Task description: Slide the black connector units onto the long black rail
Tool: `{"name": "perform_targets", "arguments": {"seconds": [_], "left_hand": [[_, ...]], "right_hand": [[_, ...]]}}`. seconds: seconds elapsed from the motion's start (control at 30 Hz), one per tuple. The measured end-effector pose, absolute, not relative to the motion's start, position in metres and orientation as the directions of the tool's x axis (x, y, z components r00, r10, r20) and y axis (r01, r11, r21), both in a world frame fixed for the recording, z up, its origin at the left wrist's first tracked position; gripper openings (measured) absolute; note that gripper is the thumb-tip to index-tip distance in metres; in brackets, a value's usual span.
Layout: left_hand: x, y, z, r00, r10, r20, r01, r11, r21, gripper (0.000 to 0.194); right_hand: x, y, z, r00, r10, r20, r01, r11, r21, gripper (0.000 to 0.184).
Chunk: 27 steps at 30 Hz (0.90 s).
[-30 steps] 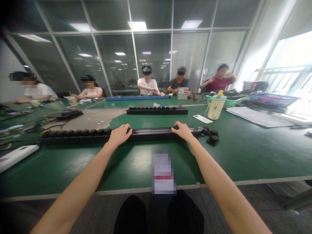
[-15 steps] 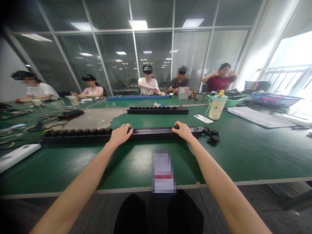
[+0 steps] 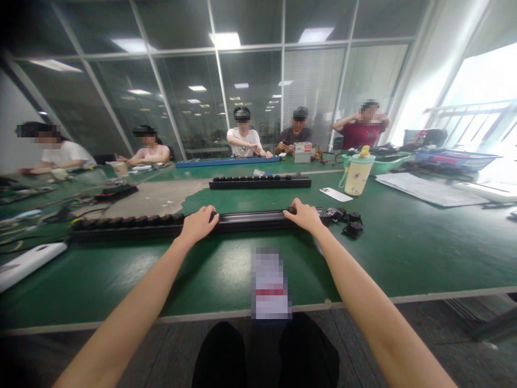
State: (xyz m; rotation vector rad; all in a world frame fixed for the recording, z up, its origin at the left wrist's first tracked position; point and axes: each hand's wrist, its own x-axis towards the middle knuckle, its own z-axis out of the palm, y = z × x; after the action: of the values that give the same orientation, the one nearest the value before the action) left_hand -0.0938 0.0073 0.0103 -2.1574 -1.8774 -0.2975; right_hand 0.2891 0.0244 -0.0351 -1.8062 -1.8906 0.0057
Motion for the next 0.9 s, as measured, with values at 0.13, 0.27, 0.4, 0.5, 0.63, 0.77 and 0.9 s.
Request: {"name": "perform_targets", "arguments": {"seconds": [0.13, 0.27, 0.4, 0.5, 0.63, 0.77, 0.9], "left_hand": [[-0.094, 0.0092, 0.0099, 0.144, 0.934, 0.326, 0.989, -0.129, -0.067, 0.036], [-0.0942, 0.0096, 0.0103, 0.146, 0.935, 0.323, 0.989, -0.131, -0.068, 0.035], [-0.0939, 0.0082, 0.011, 0.142, 0.937, 0.319, 0.99, -0.127, -0.067, 0.036], [-0.0937, 0.0077, 0.0111, 0.145, 0.936, 0.319, 0.989, -0.131, -0.065, 0.037], [-0.0936, 0.0082, 0.0108, 0.14, 0.938, 0.316, 0.99, -0.129, -0.054, 0.036], [-0.0934, 0.0078, 0.0112, 0.138, 0.938, 0.317, 0.99, -0.129, -0.049, 0.036], [-0.0928, 0.0064, 0.013, 0.143, 0.938, 0.317, 0.99, -0.136, -0.046, 0.033]], "right_hand": [[0.29, 0.0221, -0.035, 0.006, 0.937, 0.349, 0.936, 0.118, -0.332, 0.034], [0.2909, 0.022, -0.0344, 0.015, 0.936, 0.351, 0.933, 0.114, -0.343, 0.029], [0.2909, 0.0218, -0.0332, 0.018, 0.935, 0.355, 0.928, 0.117, -0.355, 0.028], [0.2904, 0.0207, -0.0325, 0.02, 0.934, 0.355, 0.926, 0.116, -0.358, 0.027], [0.2892, 0.0192, -0.0324, 0.025, 0.935, 0.355, 0.929, 0.11, -0.354, 0.027], [0.288, 0.0183, -0.0318, 0.031, 0.935, 0.352, 0.934, 0.098, -0.344, 0.027], [0.2876, 0.0183, -0.031, 0.025, 0.939, 0.344, 0.942, 0.093, -0.322, 0.029]]}}
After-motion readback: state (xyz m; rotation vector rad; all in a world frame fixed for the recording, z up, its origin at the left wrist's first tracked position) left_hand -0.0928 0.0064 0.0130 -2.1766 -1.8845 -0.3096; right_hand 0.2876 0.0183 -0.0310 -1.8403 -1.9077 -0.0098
